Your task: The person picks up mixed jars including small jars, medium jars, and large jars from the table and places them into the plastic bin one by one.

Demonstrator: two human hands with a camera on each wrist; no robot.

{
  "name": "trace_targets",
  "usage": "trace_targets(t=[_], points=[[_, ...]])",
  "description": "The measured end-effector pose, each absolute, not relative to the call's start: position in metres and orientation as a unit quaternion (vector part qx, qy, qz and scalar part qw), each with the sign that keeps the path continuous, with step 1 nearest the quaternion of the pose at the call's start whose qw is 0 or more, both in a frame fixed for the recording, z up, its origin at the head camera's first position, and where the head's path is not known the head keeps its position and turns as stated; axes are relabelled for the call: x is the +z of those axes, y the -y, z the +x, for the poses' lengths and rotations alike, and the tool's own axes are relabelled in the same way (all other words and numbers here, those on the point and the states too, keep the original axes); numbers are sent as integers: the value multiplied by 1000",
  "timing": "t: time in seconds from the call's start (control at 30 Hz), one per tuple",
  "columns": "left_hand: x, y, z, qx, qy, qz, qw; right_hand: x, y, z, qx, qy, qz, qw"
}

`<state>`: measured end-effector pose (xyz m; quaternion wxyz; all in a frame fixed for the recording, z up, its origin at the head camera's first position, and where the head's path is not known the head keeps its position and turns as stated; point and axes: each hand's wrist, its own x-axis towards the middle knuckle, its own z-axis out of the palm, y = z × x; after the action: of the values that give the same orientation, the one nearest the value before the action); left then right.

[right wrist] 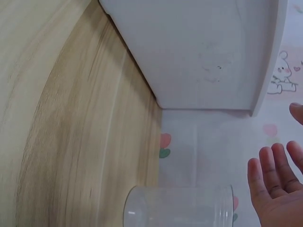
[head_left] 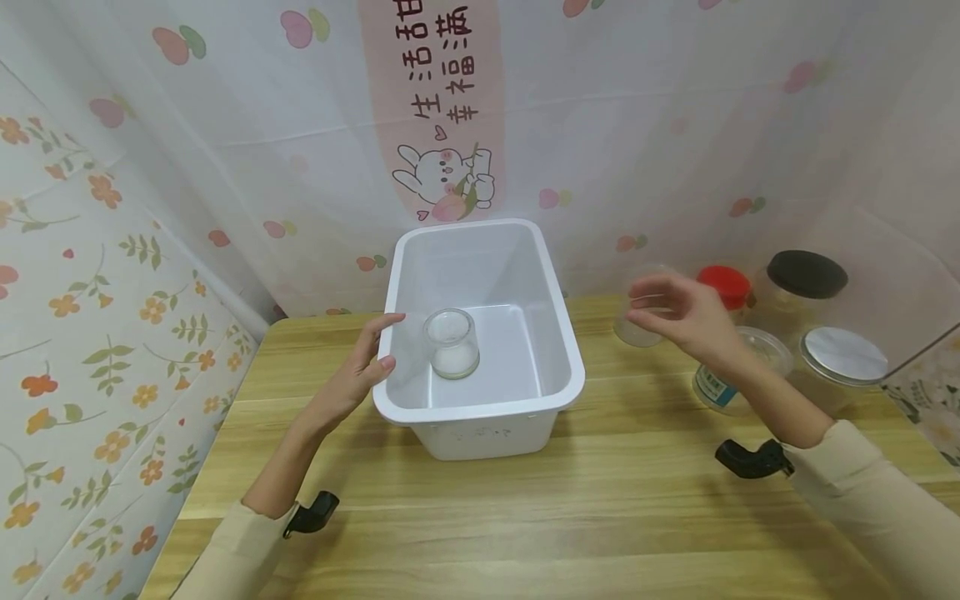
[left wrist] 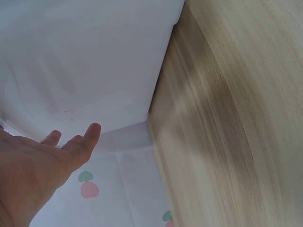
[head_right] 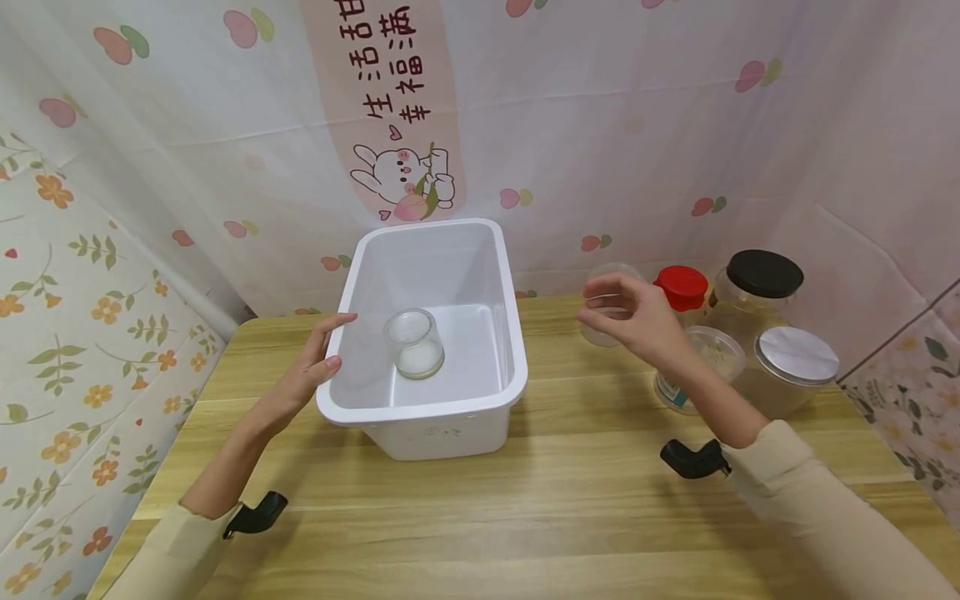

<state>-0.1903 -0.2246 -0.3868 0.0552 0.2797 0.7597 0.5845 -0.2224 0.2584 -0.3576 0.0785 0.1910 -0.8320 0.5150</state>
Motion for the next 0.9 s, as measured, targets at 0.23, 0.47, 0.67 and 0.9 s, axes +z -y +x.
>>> trace_targets(t=[0.23,0.47,0.67,0.9], points=[[-387,225,-191,592,-754,279,54,-359,-264,-222,520,829,189,80],[-387,225,-192,593,-752,281,54,-358,-273,-218,519,833,178,73],[-388,225,-193,592,-753,284,53,-358,-279,-217,532,827,167,71],[-389,225,-193,595,-750,284,55,-360,-289,-216,536,826,157,71]])
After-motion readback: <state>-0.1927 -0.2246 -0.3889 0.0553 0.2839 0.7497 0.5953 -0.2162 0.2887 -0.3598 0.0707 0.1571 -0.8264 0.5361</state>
